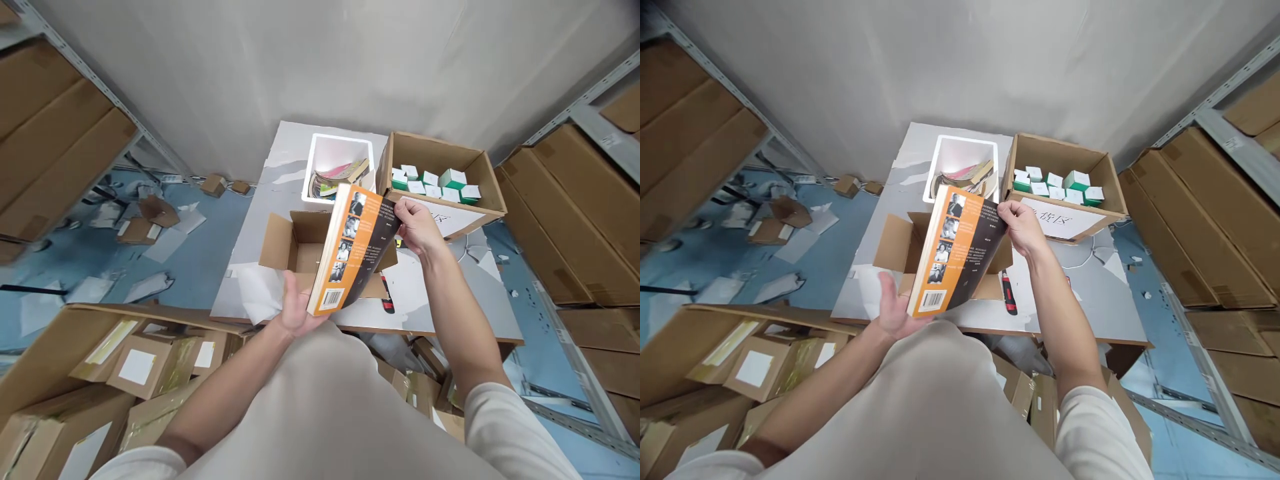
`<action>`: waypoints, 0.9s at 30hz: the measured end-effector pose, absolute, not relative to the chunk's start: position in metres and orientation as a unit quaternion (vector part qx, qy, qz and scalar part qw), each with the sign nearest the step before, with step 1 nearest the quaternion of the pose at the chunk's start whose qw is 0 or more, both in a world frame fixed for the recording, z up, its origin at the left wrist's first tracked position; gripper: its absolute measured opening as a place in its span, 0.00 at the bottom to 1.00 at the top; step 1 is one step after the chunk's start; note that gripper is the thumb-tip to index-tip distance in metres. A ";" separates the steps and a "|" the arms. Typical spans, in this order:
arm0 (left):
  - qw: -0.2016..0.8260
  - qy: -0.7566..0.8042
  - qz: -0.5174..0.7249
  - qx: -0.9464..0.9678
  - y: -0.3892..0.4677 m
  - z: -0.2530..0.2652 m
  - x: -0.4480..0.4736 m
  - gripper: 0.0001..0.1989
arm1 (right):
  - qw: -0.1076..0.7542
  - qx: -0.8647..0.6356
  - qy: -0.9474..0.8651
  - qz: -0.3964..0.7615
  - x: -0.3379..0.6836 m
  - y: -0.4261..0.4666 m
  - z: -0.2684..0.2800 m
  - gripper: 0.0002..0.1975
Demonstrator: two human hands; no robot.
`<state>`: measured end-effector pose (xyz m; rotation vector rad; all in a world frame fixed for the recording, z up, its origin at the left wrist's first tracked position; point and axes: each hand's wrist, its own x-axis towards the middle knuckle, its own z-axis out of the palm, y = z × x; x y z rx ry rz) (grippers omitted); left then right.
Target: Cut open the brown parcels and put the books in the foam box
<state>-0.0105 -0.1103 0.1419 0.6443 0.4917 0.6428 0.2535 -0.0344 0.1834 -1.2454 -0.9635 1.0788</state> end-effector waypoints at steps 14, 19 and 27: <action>0.762 0.370 0.375 0.377 -0.107 0.104 -0.022 0.25 | 0.496 -0.532 -0.431 0.534 0.276 -0.045 0.207 0.16; 0.754 0.385 0.370 0.383 -0.108 0.101 -0.021 0.29 | 0.494 -0.545 -0.430 0.524 0.280 -0.048 0.203 0.20; 0.866 0.270 0.331 0.261 -0.101 0.118 -0.006 0.24 | 0.572 -0.487 -0.483 0.450 0.252 -0.055 0.214 0.28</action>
